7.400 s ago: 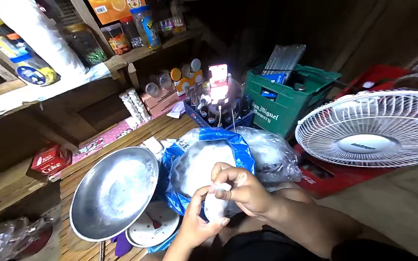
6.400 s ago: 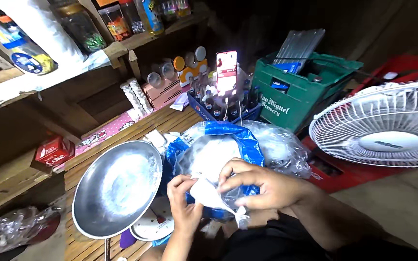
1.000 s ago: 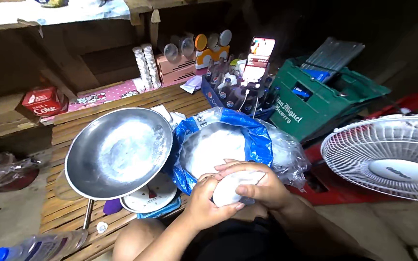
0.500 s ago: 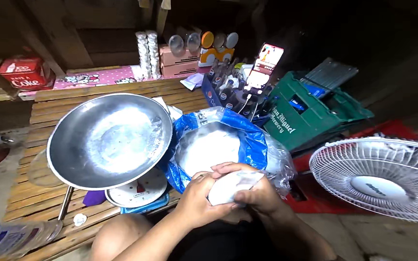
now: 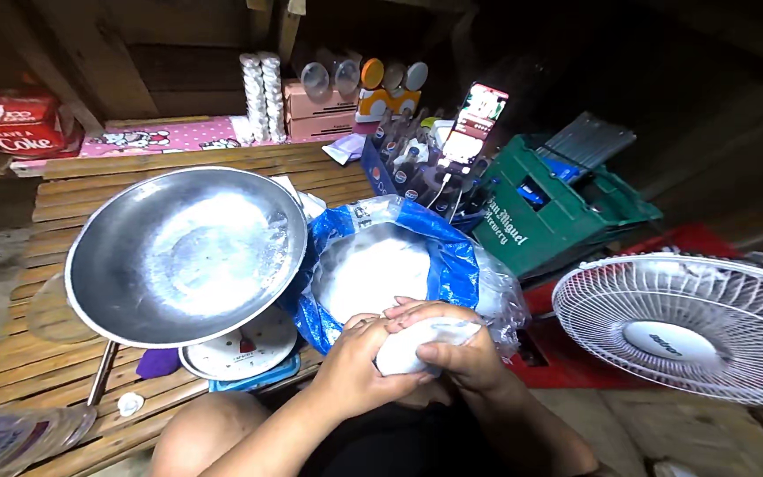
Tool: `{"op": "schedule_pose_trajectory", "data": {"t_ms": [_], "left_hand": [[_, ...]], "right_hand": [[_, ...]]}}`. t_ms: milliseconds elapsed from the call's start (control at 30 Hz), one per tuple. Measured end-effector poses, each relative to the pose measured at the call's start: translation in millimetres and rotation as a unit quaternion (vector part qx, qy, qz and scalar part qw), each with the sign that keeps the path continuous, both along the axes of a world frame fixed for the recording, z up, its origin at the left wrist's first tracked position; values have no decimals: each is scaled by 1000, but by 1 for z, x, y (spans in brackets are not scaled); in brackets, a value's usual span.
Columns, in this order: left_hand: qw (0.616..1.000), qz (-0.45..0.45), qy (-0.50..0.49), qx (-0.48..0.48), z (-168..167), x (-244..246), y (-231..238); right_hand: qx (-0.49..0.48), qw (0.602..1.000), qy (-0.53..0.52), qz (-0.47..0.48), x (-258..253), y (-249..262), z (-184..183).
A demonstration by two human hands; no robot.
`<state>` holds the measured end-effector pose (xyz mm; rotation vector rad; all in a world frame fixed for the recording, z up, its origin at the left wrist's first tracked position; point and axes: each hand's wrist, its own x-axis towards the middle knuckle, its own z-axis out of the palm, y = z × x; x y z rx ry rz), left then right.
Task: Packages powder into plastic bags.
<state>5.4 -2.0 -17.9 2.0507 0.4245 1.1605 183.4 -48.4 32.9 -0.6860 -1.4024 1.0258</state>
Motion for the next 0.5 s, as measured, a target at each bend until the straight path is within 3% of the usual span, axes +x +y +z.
{"op": "schedule_pose_trajectory", "data": {"t_ms": [267,500], "left_hand": [[999,5,-32,-37,0,-1,-1],[998,4,-53,-46,-2,-1,0]], "right_hand": [[-49,996,41,61,-1,2,1],[-41,999,17,32,0,2,-4]]}}
